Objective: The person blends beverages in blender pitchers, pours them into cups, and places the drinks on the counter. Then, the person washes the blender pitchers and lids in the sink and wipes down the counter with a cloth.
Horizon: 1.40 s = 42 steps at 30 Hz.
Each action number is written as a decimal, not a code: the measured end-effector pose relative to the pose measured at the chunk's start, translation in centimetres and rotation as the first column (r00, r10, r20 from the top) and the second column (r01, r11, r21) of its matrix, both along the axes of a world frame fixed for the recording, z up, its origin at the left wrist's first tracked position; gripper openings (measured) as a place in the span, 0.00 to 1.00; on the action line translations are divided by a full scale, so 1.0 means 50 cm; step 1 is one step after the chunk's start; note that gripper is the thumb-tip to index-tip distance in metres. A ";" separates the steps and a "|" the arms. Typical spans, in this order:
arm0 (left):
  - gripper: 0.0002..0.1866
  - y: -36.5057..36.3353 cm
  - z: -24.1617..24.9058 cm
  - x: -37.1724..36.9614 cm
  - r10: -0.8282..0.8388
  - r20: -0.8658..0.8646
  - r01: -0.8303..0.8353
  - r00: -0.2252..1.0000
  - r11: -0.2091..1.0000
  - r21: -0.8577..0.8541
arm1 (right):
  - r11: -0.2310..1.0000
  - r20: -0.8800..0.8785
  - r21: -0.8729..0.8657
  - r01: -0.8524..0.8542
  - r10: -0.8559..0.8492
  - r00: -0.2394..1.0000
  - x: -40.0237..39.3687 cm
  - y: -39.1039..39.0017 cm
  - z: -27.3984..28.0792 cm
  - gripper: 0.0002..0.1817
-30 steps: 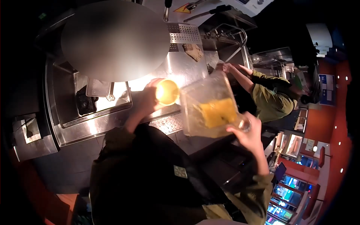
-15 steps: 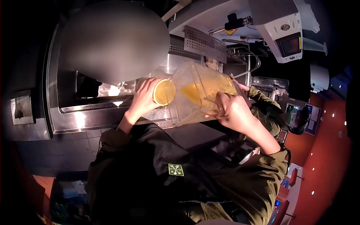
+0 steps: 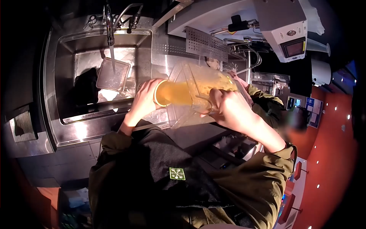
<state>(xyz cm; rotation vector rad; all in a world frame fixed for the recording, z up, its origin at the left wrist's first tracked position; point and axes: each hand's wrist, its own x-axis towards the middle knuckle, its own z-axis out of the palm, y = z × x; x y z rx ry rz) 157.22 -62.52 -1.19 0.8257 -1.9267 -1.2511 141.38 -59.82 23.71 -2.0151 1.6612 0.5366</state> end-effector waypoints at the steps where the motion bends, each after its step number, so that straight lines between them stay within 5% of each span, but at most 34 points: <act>1: 0.40 -0.002 -0.003 0.002 -0.003 -0.004 0.003 1.000 1.000 0.016 | 1.000 -0.018 0.007 0.008 -0.008 1.000 0.000 -0.004 -0.001 0.13; 22: 0.41 -0.007 -0.038 0.007 0.005 -0.096 0.005 0.995 0.994 0.111 | 0.991 0.004 -0.013 -0.136 0.136 0.991 0.038 -0.043 0.000 0.12; 42: 0.40 0.000 -0.038 0.009 0.001 -0.106 0.017 0.994 0.985 0.169 | 0.995 -0.005 0.027 -0.095 0.095 0.995 0.050 -0.047 0.011 0.11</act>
